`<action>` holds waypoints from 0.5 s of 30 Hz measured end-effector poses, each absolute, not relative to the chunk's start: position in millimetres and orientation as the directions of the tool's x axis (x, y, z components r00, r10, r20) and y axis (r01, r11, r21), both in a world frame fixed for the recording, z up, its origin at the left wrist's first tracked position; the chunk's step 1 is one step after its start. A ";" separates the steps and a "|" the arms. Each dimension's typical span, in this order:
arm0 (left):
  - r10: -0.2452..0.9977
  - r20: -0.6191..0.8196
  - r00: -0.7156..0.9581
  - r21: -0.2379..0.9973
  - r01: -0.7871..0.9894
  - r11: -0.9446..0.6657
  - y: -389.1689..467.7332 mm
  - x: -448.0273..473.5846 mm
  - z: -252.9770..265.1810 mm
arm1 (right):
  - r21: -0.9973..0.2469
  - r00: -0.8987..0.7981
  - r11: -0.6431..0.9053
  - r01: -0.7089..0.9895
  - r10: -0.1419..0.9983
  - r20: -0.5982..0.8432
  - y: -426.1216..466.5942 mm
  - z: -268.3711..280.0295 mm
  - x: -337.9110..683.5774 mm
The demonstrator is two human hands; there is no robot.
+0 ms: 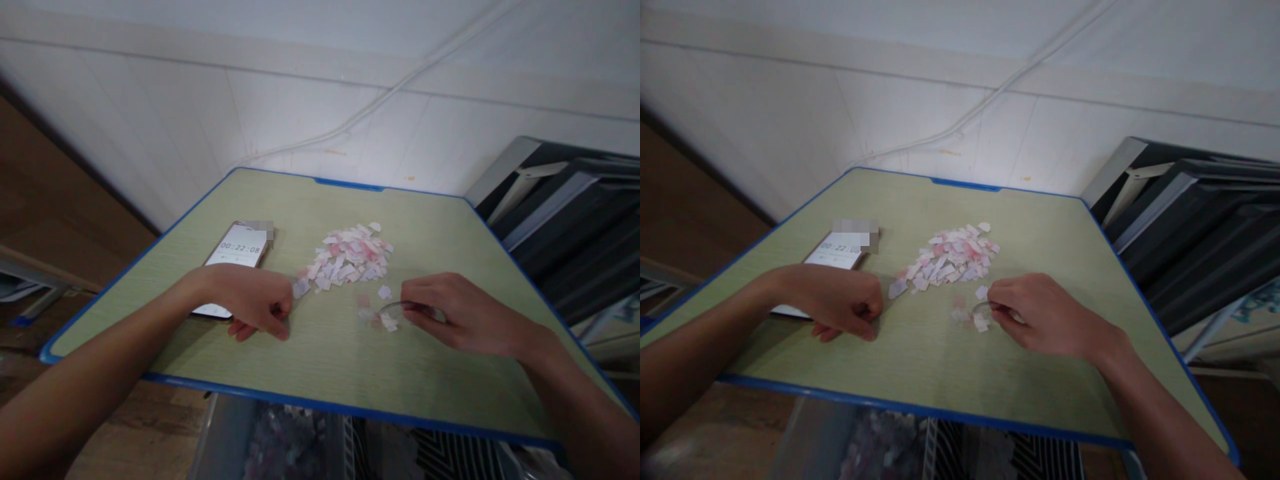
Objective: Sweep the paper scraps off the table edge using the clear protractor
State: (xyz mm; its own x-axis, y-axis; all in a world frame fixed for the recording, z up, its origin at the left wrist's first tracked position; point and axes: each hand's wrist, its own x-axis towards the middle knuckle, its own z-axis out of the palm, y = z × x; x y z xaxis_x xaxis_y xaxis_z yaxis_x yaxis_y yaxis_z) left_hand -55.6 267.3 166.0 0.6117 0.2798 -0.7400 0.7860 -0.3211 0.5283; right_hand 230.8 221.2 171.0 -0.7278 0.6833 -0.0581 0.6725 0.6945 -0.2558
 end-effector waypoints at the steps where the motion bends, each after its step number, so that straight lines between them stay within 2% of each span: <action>1: 0.277 -0.739 0.614 0.530 0.784 -0.323 267.4 -55.6 165.9 | -0.265 -0.726 0.689 0.675 0.685 -0.067 221.1 170.2 229.4; 8: 0.287 -0.737 0.612 0.529 0.787 -0.318 267.1 -55.7 165.3 | -0.318 -0.729 0.682 0.659 0.683 -0.047 221.9 172.1 234.2; 11: 0.279 -0.735 0.618 0.536 0.781 -0.320 267.4 -56.2 164.9 | -0.327 -0.740 0.678 0.659 0.661 -0.120 223.0 175.5 239.2; 15: 0.267 -0.736 0.621 0.539 0.778 -0.324 267.9 -56.1 165.0 | -0.284 -0.694 0.640 0.714 0.701 -0.163 223.9 179.0 242.0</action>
State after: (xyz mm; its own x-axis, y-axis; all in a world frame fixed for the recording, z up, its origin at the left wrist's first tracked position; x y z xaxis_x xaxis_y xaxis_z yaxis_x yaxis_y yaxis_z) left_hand -56.1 267.9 165.0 0.6215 0.2674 -0.7364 0.7777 -0.3243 0.5386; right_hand 242.0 223.9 179.0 -0.6938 0.7014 -0.1634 0.7139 0.6402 -0.2837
